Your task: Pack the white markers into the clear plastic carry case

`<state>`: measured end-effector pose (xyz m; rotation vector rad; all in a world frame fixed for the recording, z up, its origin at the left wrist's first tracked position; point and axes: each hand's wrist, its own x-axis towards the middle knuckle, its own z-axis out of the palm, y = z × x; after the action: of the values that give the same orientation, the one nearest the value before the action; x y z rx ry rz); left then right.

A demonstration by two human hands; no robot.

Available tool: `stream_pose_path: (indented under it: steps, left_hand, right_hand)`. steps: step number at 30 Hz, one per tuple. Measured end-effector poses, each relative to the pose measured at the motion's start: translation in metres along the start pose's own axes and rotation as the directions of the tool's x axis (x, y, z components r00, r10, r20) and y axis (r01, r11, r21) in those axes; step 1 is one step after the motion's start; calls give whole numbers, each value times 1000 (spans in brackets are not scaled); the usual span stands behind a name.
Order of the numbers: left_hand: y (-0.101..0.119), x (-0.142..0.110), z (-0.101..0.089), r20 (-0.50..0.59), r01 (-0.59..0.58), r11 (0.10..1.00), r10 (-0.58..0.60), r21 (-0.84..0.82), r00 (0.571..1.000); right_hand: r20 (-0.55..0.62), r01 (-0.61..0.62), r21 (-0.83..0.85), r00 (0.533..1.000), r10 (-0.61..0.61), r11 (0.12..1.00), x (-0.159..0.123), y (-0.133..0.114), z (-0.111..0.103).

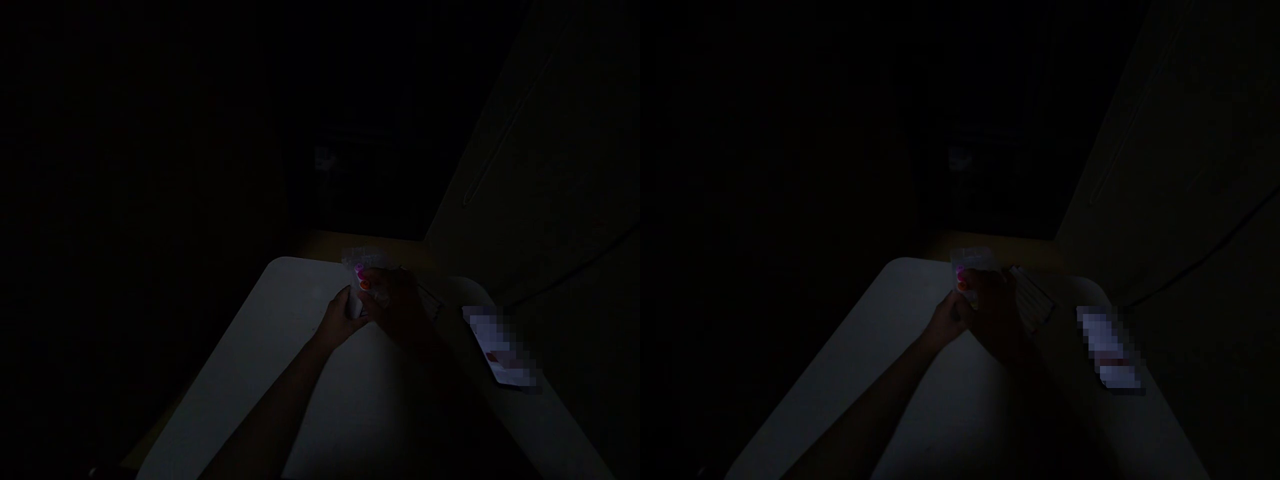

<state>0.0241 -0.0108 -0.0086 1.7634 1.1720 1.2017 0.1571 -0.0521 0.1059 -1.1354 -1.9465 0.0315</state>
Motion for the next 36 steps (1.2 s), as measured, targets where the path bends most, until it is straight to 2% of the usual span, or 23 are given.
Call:
stream_pose_path:
  steps: [7, 12, 17, 24, 28, 33, 36]
  left_hand:
    - [-3, 0, -1, 28, -45, 999, 44, 20, 999]
    - [-1, 1, -2, 53, -67, 996, 64, 56, 997]
    - [-2, 0, -1, 41, -49, 998, 48, 25, 998]
    - [4, 1, -4, 63, -20, 1000, 20, 3, 998]
    - [3, 1, -2, 49, -26, 998, 23, 51, 999]
    - [0, 0, 0, 41, -38, 999, 36, 35, 999]
    - [3, 0, -1, 41, -5, 999, 3, 39, 999]
  right_hand:
    - [30, 69, 13, 997, -69, 998, 1, -1, -6]
    - [-12, 168, -5, 986, -168, 986, 0, -1, -5]
    - [25, 132, 55, 991, -134, 990, 0, 3, -4]
    - [87, 69, -95, 994, -60, 993, -2, -1, -2]
    - [76, 58, -39, 996, -55, 998, -1, 1, -1]
    - [108, 50, -26, 993, -47, 998, 1, 3, -2]
    - [65, 42, 10, 997, -43, 999, 1, 5, -2]
